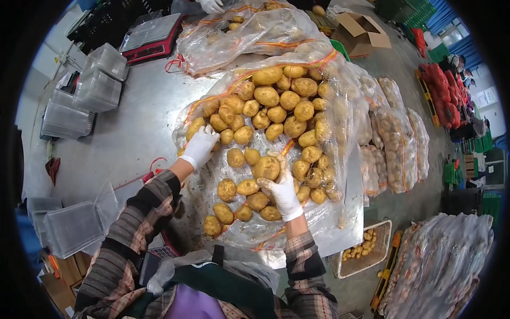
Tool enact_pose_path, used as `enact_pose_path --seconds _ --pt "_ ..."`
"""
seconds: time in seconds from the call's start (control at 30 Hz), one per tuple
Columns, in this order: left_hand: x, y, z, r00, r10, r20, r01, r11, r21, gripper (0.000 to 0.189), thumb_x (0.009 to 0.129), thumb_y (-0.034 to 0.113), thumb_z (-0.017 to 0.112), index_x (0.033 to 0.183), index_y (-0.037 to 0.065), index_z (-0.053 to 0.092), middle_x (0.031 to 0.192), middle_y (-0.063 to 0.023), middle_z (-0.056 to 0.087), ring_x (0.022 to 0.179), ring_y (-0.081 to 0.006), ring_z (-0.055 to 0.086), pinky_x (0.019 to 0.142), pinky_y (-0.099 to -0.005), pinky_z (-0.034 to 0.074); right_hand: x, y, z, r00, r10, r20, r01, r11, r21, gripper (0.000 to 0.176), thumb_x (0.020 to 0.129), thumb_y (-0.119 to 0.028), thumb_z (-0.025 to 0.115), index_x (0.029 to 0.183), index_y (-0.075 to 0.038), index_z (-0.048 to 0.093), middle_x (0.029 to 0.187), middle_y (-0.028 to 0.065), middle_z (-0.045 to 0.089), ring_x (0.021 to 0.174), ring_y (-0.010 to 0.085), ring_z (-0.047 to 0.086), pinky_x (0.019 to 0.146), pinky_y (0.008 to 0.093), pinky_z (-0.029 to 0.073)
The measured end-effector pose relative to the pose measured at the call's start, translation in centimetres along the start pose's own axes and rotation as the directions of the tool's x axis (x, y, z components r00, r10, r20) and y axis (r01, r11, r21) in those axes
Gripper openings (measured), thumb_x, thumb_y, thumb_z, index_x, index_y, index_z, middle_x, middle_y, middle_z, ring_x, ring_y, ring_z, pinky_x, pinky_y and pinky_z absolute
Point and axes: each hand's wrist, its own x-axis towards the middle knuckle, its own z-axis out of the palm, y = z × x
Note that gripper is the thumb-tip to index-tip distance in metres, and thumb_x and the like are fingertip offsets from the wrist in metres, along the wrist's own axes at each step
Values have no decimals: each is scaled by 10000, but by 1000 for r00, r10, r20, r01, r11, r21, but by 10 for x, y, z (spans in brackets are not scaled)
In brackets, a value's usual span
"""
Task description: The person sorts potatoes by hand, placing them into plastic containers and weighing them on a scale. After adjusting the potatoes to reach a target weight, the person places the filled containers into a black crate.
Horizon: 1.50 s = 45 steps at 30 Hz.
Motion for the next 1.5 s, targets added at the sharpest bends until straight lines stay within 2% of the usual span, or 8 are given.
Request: enact_pose_path --seconds 0.17,0.33,0.6,0.9,1.03,1.33,1.4,1.5 --pt "-48 33 -26 986 -135 96 118 166 -979 212 922 161 541 1103 53 557 820 -50 577 782 -104 558 656 -273 495 -7 14 13 978 -187 -92 173 975 -143 325 857 -53 564 1176 -44 504 1052 59 555 966 143 535 836 275 467" --pt "-131 70 -66 928 -145 343 174 -645 -744 222 976 201 471 1179 117 495 1001 -35 579 854 -147 605 577 -292 511 -34 23 46 987 -145 -72 136 983 -122 181 927 -87 490 1070 -7 565 1003 58 573 934 133 538 842 263 453" --pt "-233 77 -65 927 -124 354 46 -899 -436 283 985 243 473 1251 149 454 1161 -68 581 1056 -232 587 793 -386 514 -87 40 101 962 208 178 -250 934 257 288 937 -166 444 1187 -23 462 1083 154 591 929 281 621 671 415 561" --pt "-363 62 -62 650 -760 24 -48 -73 -996 441 847 61 635 1257 65 472 1107 -37 528 1006 -119 524 895 -268 444 -116 76 176 840 397 370 -418 908 -27 510 722 34 489 1229 -21 483 1190 121 528 1079 223 559 893 358 518" --pt "-422 38 -50 312 -832 -458 339 548 -764 488 804 -15 607 1266 43 460 1207 -192 508 1195 -298 470 1026 -393 374 -109 87 247 866 -8 501 229 896 -381 535 756 90 540 1275 -4 451 1190 112 519 1092 218 547 948 315 474" --pt "-465 34 -3 732 -601 -319 511 795 -326 427 878 157 561 1300 106 529 1425 -77 444 1402 -282 278 1142 -526 173 -64 157 351 477 -137 868 843 352 -407 427 847 -129 570 1267 -70 518 1413 159 426 1317 385 360 1098 443 305" --pt "-470 31 -6 590 -684 -429 485 725 -489 425 868 95 560 1292 92 534 1369 -95 503 1370 -292 340 1139 -503 197 -56 162 354 454 -110 884 891 50 -452 370 867 -162 561 1221 -54 570 1383 173 472 1322 363 361 1092 446 305" --pt "-491 27 -24 233 -797 -557 431 598 -676 400 837 0 562 1235 42 576 1275 -128 575 1271 -312 472 1105 -440 298 -40 153 343 616 -271 740 774 384 -504 330 915 -167 536 1223 -61 585 1288 191 540 1226 343 471 1078 406 329"
